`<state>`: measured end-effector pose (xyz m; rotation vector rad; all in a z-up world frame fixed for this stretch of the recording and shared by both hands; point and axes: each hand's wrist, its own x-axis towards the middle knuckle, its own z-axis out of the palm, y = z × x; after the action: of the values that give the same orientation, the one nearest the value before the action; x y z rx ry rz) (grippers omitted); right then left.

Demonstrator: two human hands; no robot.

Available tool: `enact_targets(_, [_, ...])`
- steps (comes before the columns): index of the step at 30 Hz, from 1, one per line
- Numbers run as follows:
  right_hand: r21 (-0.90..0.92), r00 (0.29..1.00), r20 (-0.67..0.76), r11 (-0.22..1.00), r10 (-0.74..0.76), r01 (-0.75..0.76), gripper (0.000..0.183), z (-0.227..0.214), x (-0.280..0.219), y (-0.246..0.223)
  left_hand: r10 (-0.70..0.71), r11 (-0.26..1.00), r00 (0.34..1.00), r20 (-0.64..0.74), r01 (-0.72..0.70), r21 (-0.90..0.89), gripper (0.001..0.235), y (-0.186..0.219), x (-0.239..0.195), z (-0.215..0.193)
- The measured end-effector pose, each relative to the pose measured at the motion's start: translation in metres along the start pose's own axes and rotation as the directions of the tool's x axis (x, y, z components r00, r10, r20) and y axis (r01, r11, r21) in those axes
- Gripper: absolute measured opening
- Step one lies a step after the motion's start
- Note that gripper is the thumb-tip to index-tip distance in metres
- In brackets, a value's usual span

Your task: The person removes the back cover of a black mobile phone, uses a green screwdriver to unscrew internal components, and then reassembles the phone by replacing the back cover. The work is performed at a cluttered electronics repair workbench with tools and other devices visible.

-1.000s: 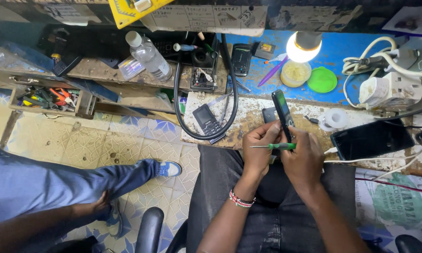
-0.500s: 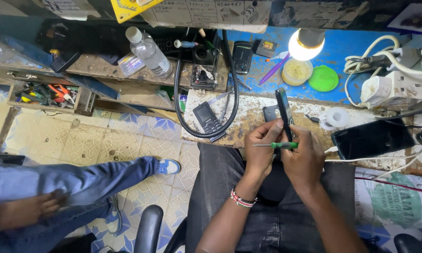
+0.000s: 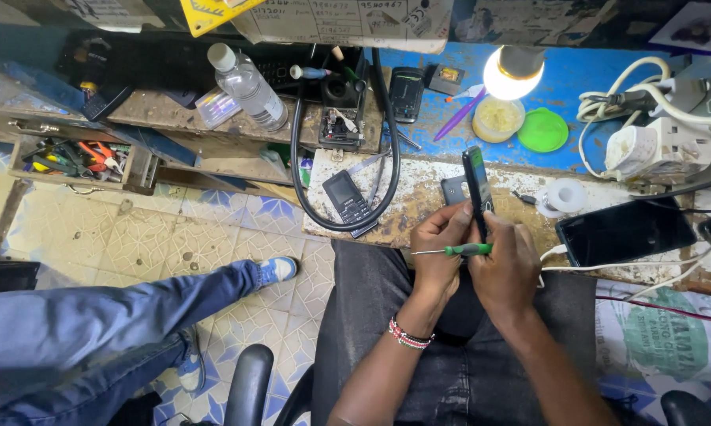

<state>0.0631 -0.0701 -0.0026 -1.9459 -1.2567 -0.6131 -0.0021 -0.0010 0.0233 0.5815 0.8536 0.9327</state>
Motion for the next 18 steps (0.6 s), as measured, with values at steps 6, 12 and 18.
enact_targets(6, [0.064,0.996,0.013,0.994,0.086,-0.087,0.031,-0.01,0.009,-0.001,0.049,0.996,0.998,0.031,-0.051,0.07,0.019,0.0,0.002,-0.001])
enact_targets(12, [0.461,0.799,0.279,0.655,0.533,-0.598,0.021,-0.035,0.029,-0.002,0.246,0.954,0.957,0.156,-0.267,0.134,0.03,0.022,0.003,-0.006])
enact_targets(18, [0.686,0.601,0.666,-0.047,0.443,-0.726,0.015,-0.037,0.034,-0.015,-0.009,0.903,0.766,0.643,0.282,-0.324,0.067,-0.005,0.017,-0.021])
